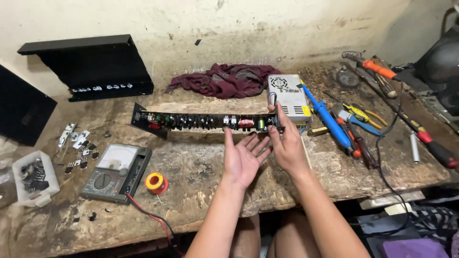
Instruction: Testing a circuit board with a multimeter and inspecting components on a repair bench.
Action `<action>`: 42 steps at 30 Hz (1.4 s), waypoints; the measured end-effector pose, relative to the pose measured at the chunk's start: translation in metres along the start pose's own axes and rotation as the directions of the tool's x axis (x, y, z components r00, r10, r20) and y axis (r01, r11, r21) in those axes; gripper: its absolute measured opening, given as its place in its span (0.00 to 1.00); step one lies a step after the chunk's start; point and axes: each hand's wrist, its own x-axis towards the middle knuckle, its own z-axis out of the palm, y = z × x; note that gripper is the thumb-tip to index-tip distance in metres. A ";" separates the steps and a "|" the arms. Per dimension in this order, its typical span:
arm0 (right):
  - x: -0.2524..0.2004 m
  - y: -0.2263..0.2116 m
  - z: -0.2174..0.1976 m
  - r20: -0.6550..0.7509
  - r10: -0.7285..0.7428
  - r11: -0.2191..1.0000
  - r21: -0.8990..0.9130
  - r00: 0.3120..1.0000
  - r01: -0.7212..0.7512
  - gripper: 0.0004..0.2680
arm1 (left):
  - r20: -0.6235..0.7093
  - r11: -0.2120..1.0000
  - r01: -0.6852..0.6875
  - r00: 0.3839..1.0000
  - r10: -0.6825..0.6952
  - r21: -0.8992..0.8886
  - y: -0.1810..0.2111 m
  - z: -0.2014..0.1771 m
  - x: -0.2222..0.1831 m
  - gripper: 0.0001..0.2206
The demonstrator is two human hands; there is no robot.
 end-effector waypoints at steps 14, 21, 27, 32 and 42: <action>-0.028 -0.006 0.003 -0.055 -0.114 0.993 -0.051 0.992 0.111 0.17 | -0.004 0.985 -0.004 1.000 0.003 -0.174 0.000 0.024 -0.027 0.46; -0.047 -0.003 0.009 -0.081 -0.186 0.979 -0.096 0.979 0.178 0.17 | -0.068 0.971 -0.052 0.997 0.037 -0.234 -0.004 0.019 -0.046 0.51; -0.065 -0.004 0.009 -0.062 -0.284 0.951 -0.142 0.957 0.273 0.18 | 0.019 0.974 -0.079 0.996 0.085 -0.215 -0.032 -0.026 -0.026 0.48; -0.092 0.005 0.002 0.132 -0.291 0.926 -0.212 0.948 0.314 0.20 | -0.109 0.999 -0.048 0.993 0.045 -0.025 -0.039 -0.048 -0.027 0.51; -0.105 0.008 -0.007 0.312 -0.313 0.865 -0.295 0.897 0.405 0.19 | -0.267 0.983 -0.004 0.963 -0.046 -0.183 -0.060 -0.071 -0.026 0.07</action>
